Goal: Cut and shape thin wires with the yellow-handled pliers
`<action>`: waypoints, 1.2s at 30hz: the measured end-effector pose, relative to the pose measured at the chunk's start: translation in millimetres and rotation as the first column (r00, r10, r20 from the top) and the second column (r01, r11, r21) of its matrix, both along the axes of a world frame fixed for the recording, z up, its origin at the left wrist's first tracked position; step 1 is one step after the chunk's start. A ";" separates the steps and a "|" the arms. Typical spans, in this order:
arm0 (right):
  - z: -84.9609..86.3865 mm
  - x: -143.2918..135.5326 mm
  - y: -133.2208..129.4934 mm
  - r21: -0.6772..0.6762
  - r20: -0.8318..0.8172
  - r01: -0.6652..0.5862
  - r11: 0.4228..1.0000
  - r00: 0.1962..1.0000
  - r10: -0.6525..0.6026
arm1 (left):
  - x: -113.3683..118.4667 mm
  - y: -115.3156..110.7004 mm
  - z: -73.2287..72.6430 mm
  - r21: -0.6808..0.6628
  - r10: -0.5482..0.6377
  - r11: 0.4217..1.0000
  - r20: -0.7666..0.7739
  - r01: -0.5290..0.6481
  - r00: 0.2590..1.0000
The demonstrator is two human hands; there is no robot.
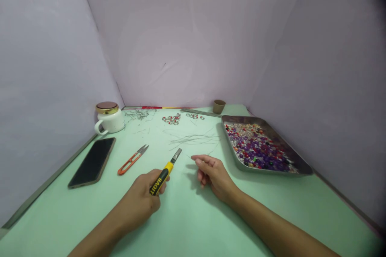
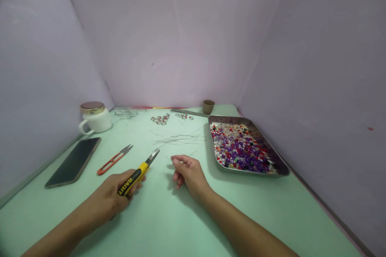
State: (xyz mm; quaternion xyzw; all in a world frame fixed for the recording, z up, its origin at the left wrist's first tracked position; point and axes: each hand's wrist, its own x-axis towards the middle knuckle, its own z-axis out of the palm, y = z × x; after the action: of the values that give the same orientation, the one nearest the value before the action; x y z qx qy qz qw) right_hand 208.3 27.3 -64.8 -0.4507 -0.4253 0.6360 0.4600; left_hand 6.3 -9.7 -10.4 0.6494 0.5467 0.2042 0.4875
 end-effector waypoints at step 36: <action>5.8 2.7 -5.6 0.087 0.053 -0.023 0.996 0.998 0.019 | 9.9 -5.3 -2.1 -0.099 -0.048 0.993 0.167 0.065 0.985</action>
State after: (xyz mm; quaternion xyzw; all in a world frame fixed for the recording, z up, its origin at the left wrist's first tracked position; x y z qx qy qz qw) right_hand 211.0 21.7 -59.0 -0.4420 -0.4691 0.6097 0.4614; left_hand 16.3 -15.1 -12.5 0.6193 0.4958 0.2142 0.5699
